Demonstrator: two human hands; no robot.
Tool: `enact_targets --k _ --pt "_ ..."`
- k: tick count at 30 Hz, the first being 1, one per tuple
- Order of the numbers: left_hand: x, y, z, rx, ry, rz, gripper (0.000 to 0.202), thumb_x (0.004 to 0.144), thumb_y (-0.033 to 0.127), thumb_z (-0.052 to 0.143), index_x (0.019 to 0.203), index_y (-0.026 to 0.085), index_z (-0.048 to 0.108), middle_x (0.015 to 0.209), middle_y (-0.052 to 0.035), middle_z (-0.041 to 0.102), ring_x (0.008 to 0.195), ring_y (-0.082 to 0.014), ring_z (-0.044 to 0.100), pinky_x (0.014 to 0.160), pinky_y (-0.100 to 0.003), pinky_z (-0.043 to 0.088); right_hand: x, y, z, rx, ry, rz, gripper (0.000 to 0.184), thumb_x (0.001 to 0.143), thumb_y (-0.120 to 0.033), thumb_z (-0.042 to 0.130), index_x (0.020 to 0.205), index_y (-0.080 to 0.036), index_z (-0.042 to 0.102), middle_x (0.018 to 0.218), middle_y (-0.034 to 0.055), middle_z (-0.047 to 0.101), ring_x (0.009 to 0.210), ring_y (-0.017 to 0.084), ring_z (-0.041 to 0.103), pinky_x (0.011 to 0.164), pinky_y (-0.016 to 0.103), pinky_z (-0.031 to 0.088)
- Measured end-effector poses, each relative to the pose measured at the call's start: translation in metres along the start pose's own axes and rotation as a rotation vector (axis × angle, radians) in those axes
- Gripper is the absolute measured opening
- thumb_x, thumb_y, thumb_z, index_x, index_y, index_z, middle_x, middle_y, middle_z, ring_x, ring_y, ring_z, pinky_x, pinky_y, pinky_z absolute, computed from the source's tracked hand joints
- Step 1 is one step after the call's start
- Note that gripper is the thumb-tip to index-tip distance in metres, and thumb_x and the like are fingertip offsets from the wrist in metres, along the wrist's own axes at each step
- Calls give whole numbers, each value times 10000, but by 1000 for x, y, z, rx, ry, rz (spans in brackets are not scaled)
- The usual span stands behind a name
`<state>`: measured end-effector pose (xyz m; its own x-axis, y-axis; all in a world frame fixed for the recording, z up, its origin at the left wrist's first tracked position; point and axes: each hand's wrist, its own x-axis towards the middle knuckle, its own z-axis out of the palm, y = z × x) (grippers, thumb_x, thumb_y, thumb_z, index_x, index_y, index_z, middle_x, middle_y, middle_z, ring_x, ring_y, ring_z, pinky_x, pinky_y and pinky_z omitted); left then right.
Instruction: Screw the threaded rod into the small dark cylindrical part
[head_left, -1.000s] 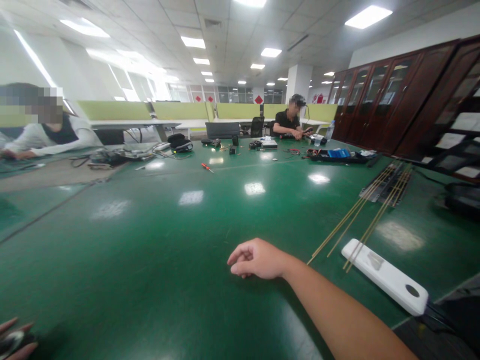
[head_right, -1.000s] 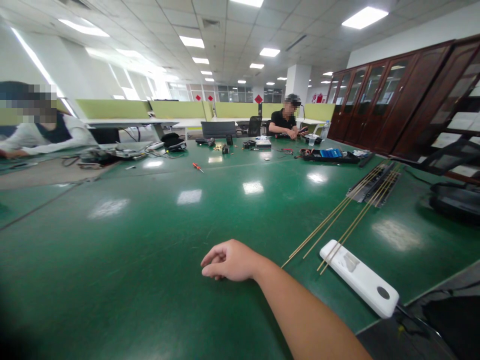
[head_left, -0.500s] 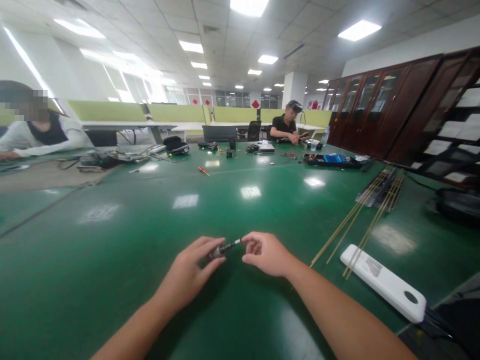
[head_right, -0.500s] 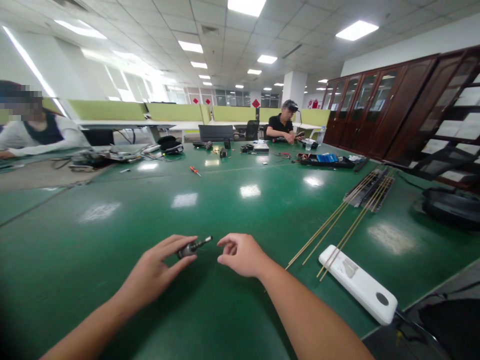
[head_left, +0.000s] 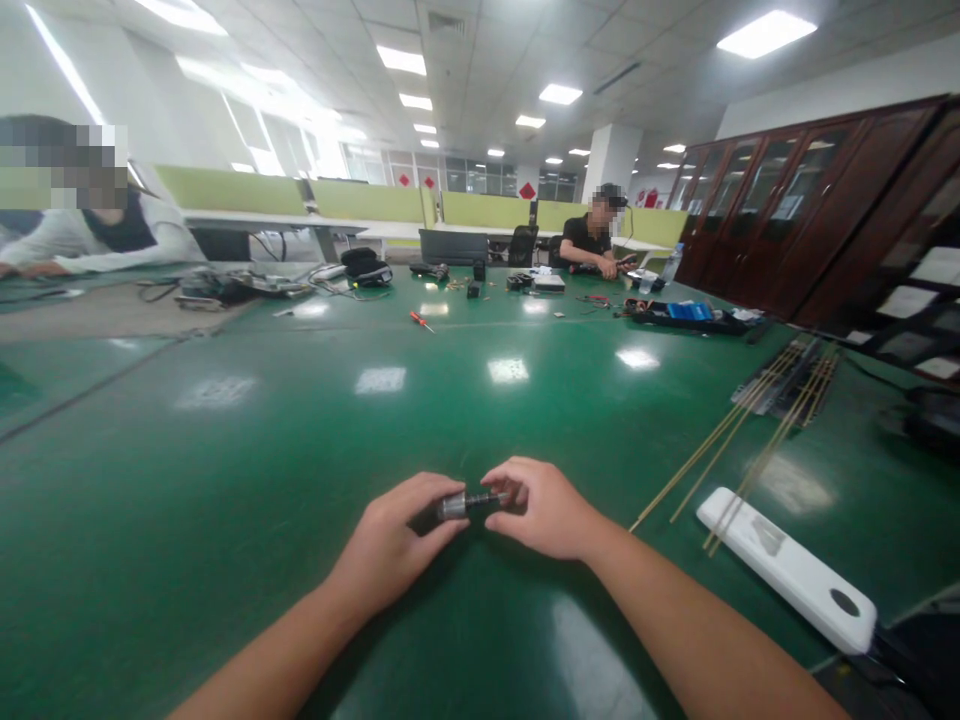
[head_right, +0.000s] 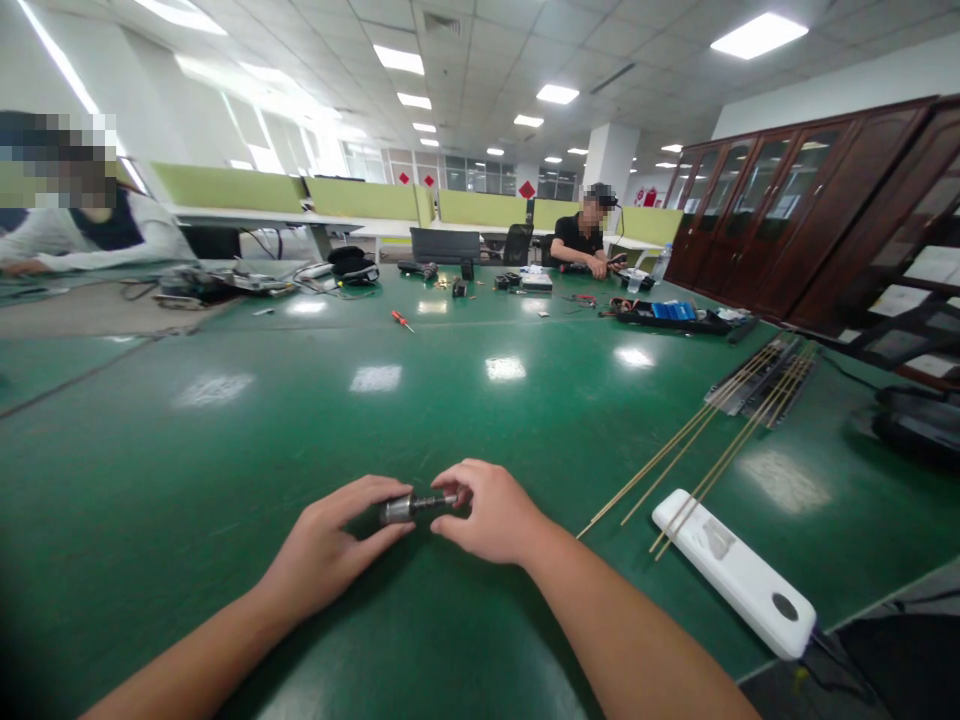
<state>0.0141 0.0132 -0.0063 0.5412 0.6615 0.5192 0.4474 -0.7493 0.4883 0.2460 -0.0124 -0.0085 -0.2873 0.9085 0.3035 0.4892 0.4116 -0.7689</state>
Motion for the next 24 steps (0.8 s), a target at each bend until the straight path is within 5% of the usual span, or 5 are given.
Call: enact_targets --k 24 --pt "2 2 0 32 -7 44 231 893 325 656 1086 209 707 1038 -67 724 925 -179 699 844 -266 576 1 -7 1 -61 -14 -25 138 853 -285 698 945 -212 770 849 14 717 764 141 628 692 245 444"
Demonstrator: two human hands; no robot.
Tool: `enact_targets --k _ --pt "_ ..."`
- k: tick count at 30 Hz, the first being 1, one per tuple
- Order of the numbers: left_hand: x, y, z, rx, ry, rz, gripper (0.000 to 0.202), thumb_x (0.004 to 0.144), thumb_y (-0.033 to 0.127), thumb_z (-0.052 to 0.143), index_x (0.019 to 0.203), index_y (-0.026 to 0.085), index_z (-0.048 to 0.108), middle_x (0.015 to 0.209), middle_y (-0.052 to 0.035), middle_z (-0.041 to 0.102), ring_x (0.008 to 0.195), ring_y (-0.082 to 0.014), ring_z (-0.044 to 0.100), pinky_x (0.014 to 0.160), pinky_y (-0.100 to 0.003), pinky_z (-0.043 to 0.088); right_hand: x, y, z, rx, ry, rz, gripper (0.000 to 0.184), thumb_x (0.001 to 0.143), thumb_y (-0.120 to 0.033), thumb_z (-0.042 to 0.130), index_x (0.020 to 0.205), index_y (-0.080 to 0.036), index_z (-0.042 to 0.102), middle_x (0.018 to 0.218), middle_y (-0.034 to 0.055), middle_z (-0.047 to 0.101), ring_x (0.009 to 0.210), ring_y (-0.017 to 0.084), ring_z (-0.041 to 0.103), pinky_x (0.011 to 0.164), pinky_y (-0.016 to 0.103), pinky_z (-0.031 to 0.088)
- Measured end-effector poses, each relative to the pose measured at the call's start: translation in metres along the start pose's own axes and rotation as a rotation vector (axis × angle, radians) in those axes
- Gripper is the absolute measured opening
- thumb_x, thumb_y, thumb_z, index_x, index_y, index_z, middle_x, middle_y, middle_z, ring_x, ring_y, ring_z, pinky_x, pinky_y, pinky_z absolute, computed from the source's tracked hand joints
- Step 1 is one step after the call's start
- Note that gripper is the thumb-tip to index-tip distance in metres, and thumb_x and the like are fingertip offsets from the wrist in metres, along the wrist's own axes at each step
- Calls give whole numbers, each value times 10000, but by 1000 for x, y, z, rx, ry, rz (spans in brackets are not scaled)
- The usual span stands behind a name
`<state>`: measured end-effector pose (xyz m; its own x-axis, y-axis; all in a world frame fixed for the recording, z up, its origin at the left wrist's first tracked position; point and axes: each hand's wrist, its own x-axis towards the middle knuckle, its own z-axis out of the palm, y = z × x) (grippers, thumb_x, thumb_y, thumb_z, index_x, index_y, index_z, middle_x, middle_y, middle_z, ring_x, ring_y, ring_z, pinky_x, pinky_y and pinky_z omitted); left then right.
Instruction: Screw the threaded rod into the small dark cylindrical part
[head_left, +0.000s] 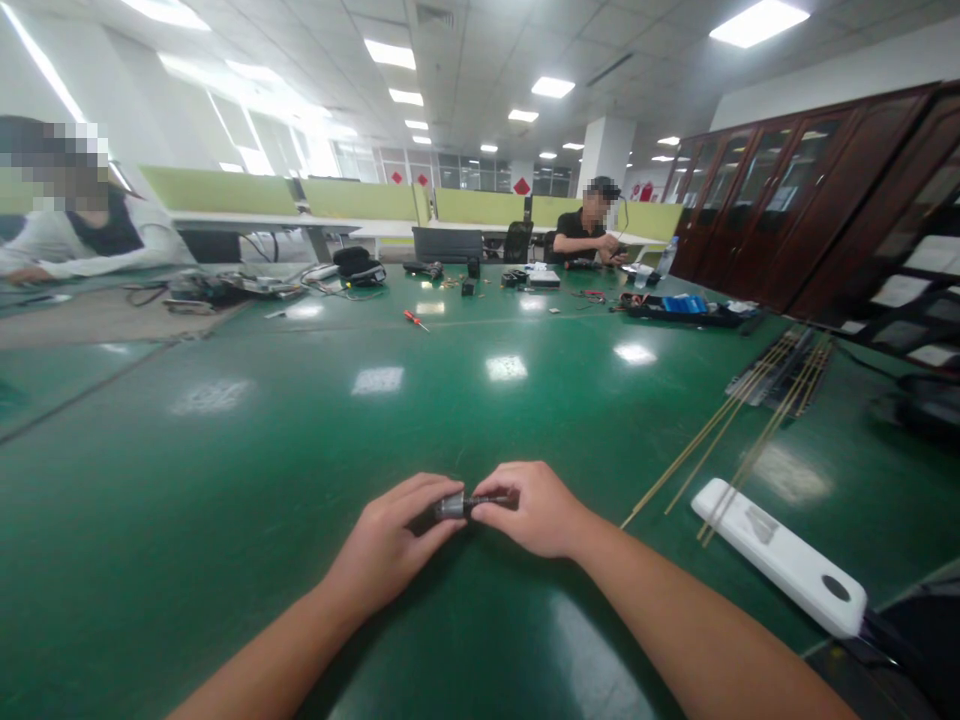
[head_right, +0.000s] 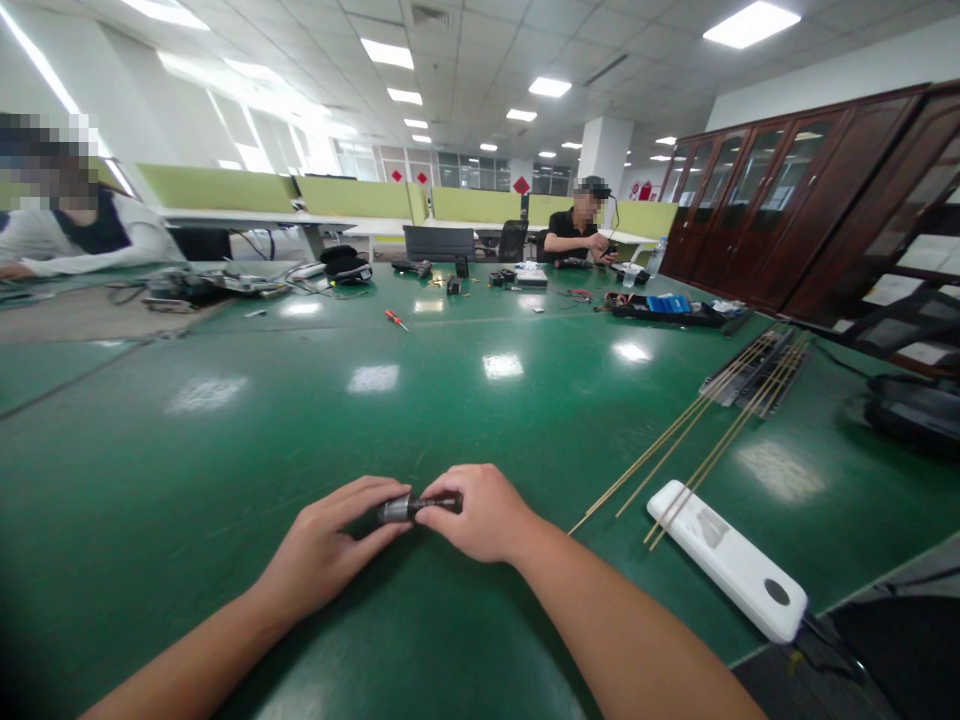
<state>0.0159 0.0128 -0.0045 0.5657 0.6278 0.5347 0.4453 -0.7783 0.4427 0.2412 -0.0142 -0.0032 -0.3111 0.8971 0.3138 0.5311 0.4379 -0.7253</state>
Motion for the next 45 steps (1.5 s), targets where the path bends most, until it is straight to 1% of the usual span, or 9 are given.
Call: enact_targets --k 10,15,23,28,34,40,45 --pt "0 1 0 13 13 -9 240 893 333 649 1085 204 715 1031 -73 731 919 -183 705 847 -273 584 0 3 2 9 12 12 145 849 -279 693 947 -206 771 826 11 713 743 135 623 685 242 440" --pt "-1 -1 0 13 14 4 245 892 327 653 1095 204 710 1048 -75 727 932 -183 704 862 -275 581 0 1 0 9 11 15 141 845 -275 695 942 -206 771 835 15 717 748 139 626 683 244 444" --pt "-3 -4 0 17 8 -9 255 889 329 653 1109 212 709 1057 -75 726 943 -191 702 860 -285 584 -1 2 1 25 21 33 146 847 -281 694 948 -209 770 847 18 724 751 141 634 687 246 458" --pt "-3 -5 0 13 2 -18 262 899 334 641 1116 204 705 1071 -88 720 952 -199 697 857 -301 586 -1 2 0 20 23 46 135 837 -276 703 936 -211 769 847 15 724 735 138 628 684 248 460" --pt "-3 -5 0 20 8 -16 252 892 321 655 1116 215 701 1076 -72 719 963 -189 694 877 -286 576 -1 -1 -2 19 38 36 131 837 -266 701 929 -205 771 830 15 718 739 137 624 686 243 459" --pt "-2 -5 0 29 15 -33 258 887 346 655 1105 218 708 1069 -70 722 962 -197 697 871 -293 581 -1 0 -3 7 34 38 132 838 -264 704 934 -206 775 831 18 715 739 138 622 694 248 462" --pt "-3 -7 -1 28 19 -30 251 885 335 661 1104 220 705 1067 -65 722 957 -190 695 880 -294 576 -1 1 -4 15 34 50 128 839 -262 707 934 -209 773 842 20 720 735 139 624 692 251 467"
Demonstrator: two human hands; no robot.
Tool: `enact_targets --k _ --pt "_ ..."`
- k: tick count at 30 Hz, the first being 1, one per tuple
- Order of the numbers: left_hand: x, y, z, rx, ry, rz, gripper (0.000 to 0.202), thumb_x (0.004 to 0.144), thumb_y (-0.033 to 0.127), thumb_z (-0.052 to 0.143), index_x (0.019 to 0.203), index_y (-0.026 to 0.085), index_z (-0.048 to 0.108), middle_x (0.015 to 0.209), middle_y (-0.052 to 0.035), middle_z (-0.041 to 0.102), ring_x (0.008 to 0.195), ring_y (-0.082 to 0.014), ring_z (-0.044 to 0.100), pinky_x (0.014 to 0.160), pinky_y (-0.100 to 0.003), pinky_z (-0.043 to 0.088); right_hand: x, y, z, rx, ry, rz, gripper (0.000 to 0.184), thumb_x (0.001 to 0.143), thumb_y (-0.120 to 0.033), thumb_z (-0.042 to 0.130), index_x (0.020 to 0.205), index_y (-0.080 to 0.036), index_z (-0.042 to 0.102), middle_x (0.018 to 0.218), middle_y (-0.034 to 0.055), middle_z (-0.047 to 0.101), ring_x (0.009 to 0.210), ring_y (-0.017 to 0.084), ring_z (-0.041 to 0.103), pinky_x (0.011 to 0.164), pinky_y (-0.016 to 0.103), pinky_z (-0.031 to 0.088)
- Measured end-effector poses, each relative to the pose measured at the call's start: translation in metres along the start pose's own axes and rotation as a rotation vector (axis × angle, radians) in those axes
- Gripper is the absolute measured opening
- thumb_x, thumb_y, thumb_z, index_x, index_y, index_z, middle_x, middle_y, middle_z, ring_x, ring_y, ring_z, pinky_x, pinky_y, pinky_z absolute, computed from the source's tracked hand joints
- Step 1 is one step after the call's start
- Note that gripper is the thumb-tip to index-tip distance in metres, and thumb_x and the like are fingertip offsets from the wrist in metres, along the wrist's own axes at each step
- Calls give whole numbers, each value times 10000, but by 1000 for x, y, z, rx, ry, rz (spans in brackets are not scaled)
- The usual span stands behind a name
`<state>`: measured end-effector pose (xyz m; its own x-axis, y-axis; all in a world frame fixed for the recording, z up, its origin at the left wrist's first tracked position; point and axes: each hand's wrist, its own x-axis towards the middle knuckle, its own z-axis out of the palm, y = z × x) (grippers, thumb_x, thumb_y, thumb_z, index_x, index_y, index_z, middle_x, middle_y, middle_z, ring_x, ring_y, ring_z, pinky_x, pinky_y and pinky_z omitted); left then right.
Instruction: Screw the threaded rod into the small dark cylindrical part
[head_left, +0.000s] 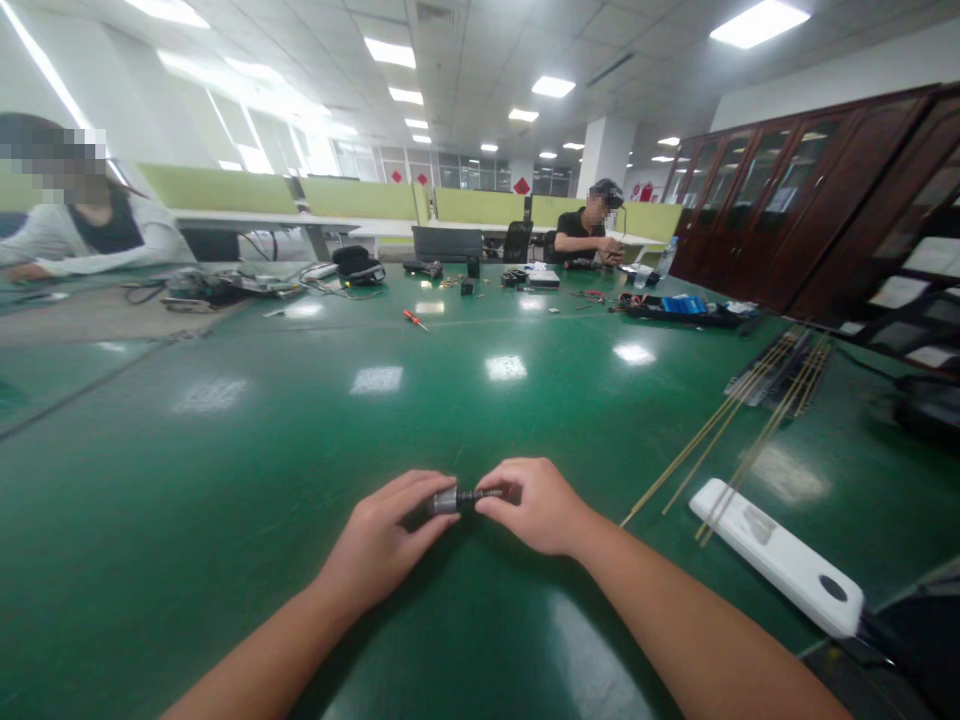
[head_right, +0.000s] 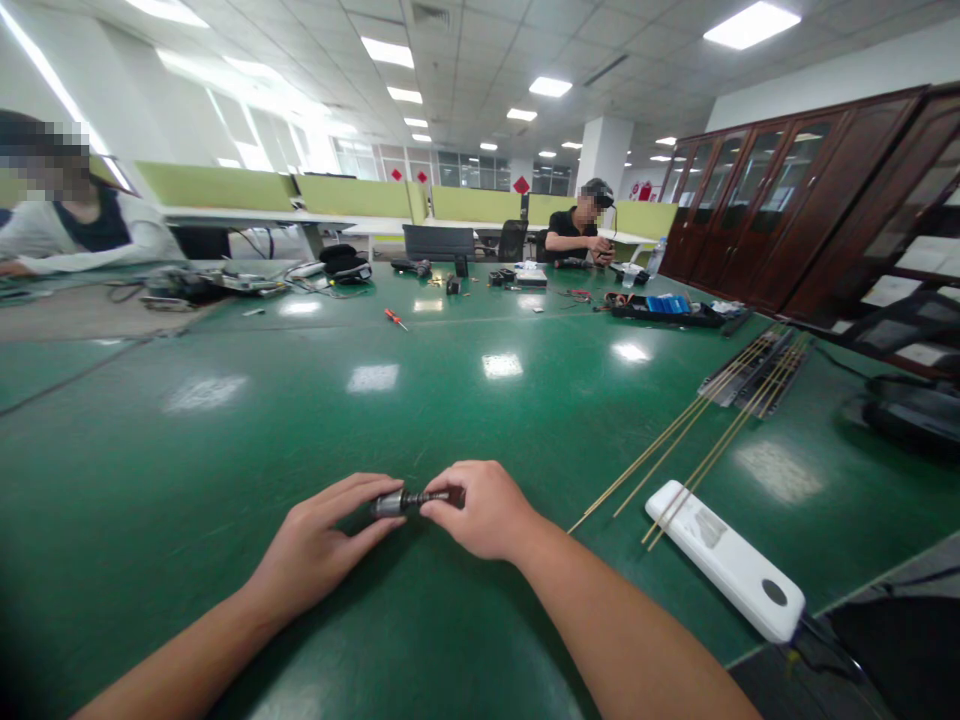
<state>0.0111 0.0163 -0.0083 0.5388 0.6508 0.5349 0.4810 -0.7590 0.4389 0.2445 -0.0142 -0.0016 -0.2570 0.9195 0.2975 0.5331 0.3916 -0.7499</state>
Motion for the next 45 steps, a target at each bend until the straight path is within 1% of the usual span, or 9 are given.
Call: enact_targets --k 12,21,29,35,45 --pt "0 -1 -1 15 13 8 255 877 331 673 1108 226 701 1069 -56 723 960 -189 697 885 -292 575 -1 2 0 -7 19 -8 142 842 -283 704 940 -208 773 835 17 718 726 136 614 685 254 456" --pt "-1 -5 0 23 17 7 271 875 336 684 1125 233 692 1086 -44 717 976 -182 689 904 -285 559 -1 0 -1 7 37 -16 138 837 -262 704 932 -193 776 813 17 712 712 131 607 673 245 449" --pt "-1 -4 -1 43 21 22 268 878 339 685 1128 243 686 1079 -36 717 967 -178 690 894 -280 561 0 0 -2 16 48 -20 123 830 -243 710 919 -188 776 790 16 700 692 128 595 655 241 442" --pt "-1 -5 -1 47 31 16 270 872 351 685 1112 229 697 1068 -46 723 954 -188 696 883 -291 571 0 1 -1 22 56 -21 121 832 -245 707 915 -189 775 793 12 704 693 126 597 653 237 441" --pt "0 -4 -3 33 34 30 270 870 326 699 1127 243 683 1075 -29 716 966 -167 686 897 -270 556 0 0 -3 20 62 -9 117 824 -240 713 908 -189 777 780 9 701 691 124 596 663 236 449"
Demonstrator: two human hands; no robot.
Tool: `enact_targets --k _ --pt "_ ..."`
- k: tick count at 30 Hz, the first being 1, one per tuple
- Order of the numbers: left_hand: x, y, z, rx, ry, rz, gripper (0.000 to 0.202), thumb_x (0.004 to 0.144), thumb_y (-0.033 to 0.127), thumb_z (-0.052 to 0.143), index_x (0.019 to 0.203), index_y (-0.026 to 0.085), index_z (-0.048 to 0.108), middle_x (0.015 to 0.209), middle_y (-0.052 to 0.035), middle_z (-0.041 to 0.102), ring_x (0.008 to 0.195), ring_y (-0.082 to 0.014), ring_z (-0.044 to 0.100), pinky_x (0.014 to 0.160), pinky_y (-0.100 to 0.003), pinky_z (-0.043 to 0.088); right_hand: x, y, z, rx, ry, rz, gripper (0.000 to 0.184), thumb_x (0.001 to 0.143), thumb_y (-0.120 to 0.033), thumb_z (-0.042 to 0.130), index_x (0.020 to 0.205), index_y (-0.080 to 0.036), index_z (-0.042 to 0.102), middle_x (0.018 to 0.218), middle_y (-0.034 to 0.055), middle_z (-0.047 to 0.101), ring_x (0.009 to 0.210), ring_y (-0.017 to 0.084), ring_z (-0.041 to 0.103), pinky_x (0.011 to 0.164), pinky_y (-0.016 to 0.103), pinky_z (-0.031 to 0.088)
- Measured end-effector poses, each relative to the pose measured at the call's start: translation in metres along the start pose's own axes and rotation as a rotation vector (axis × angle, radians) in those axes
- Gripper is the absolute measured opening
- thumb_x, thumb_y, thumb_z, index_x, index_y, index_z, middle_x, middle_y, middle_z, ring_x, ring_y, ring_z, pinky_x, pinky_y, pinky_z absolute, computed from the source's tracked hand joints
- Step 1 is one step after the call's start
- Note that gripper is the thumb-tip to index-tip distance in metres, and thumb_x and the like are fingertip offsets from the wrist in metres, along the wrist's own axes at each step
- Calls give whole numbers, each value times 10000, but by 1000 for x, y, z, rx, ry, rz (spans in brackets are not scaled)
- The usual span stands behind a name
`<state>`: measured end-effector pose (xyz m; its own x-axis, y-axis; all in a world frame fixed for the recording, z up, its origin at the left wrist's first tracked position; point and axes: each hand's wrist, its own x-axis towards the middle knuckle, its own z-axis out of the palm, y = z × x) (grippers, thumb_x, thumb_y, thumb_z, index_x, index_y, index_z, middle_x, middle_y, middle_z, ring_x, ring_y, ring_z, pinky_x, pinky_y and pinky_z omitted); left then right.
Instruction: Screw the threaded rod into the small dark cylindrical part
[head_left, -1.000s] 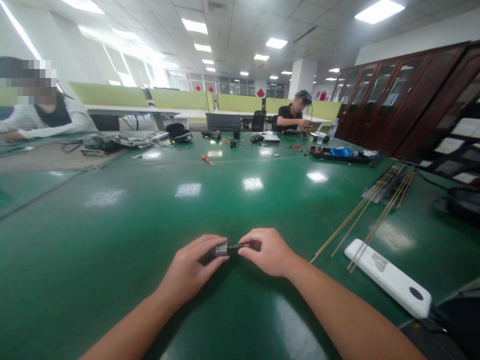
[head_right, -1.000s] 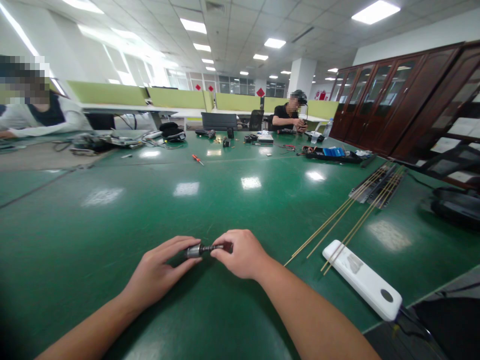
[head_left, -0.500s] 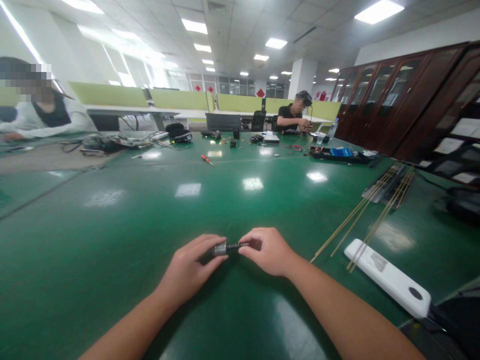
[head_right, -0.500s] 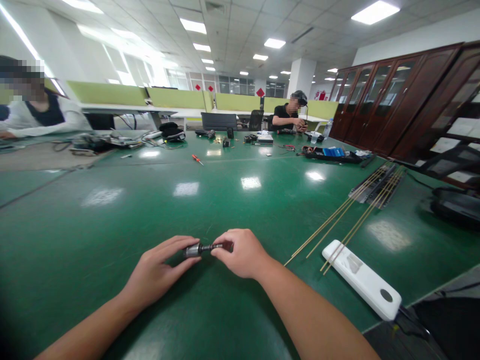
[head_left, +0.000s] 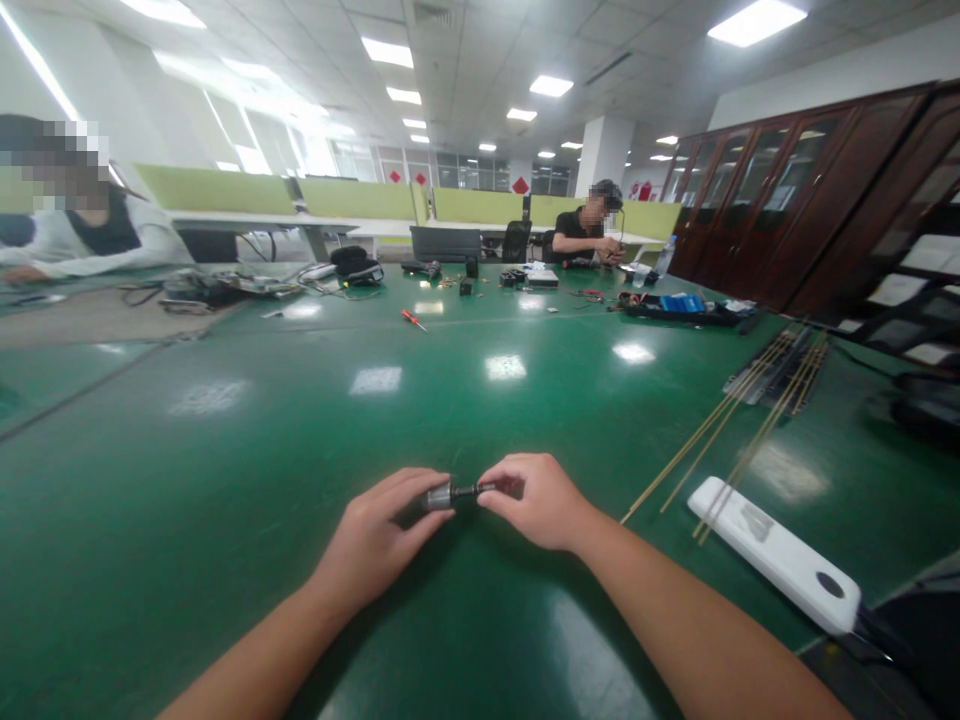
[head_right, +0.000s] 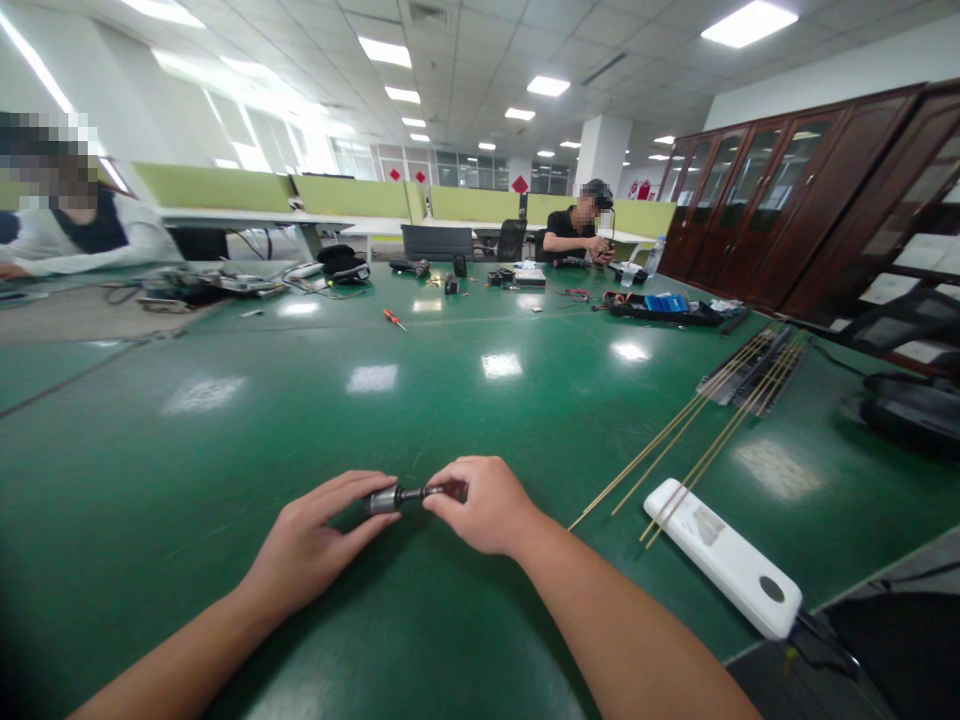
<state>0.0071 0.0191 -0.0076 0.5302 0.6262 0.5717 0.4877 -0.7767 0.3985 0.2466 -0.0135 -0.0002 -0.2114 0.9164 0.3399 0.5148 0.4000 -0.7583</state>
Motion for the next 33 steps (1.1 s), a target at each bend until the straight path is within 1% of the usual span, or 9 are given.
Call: enact_targets --k 10,16,25,33 --pt "2 2 0 3 23 2 263 864 347 702 1102 236 696 1050 -34 725 938 -175 696 879 -278 568 1 0 -1 7 1 1 124 826 -234 704 912 -181 775 781 16 704 693 128 602 658 237 450" --pt "0 0 -1 -1 11 0 266 866 339 700 1113 242 690 1052 -30 723 939 -172 693 880 -277 567 0 -1 -2 1 -1 14 119 825 -237 707 907 -184 775 783 18 706 696 129 603 659 237 450" --pt "2 2 -1 5 6 -34 285 868 386 681 1100 222 708 1048 -61 731 944 -204 702 888 -317 578 0 -1 -3 10 -1 12 122 825 -239 710 911 -180 775 792 17 707 701 128 603 663 239 456" --pt "2 1 -4 12 20 -33 288 865 400 688 1096 230 708 1054 -53 731 943 -198 703 895 -306 574 0 0 -2 9 -2 23 122 834 -238 705 918 -181 772 811 24 714 708 133 610 664 242 462"
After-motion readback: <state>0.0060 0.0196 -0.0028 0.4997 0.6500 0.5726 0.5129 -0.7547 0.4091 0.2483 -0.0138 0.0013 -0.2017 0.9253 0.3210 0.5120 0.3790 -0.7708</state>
